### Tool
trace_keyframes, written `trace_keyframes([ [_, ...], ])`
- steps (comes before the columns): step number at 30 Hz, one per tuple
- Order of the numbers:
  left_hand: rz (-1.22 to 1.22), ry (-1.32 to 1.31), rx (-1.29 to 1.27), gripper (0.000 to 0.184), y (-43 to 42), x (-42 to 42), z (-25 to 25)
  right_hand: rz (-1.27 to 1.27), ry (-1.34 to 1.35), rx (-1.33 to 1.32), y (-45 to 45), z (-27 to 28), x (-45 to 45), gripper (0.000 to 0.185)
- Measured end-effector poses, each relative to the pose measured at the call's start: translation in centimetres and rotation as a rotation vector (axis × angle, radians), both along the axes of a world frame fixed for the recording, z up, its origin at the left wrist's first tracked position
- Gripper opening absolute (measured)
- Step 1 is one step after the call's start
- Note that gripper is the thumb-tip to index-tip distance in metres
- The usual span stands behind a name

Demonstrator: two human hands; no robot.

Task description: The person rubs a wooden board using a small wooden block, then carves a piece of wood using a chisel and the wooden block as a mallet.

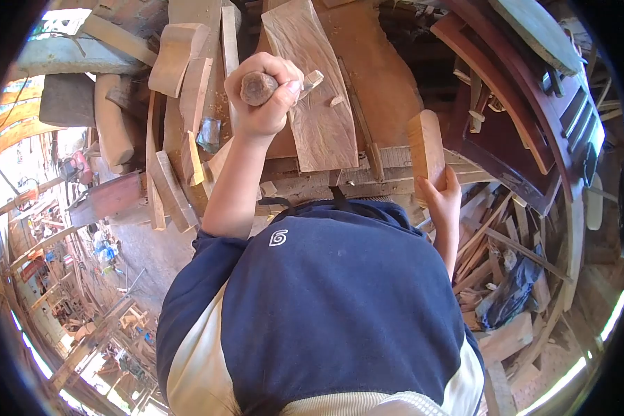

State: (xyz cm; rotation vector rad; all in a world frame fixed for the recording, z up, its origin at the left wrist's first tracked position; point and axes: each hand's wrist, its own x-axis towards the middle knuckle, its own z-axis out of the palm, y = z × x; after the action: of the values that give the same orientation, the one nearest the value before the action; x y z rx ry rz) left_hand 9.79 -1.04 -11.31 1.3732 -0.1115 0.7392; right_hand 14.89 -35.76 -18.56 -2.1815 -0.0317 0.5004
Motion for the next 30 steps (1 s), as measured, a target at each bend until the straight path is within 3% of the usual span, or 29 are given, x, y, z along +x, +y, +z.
trace_keyframes([
  [7,0.024,-0.024,0.106,0.012,0.2,-0.1,-0.1,0.041,-0.020,-0.026,0.4,0.6,0.1,0.048],
  [23,0.025,-0.022,0.073,0.011,0.0,1.4,-0.9,0.072,-0.031,-0.077,0.4,0.2,0.0,0.058],
  [30,0.025,0.171,-0.075,0.011,0.1,3.6,-0.9,0.096,-0.035,-0.015,1.7,1.9,1.1,0.066],
])
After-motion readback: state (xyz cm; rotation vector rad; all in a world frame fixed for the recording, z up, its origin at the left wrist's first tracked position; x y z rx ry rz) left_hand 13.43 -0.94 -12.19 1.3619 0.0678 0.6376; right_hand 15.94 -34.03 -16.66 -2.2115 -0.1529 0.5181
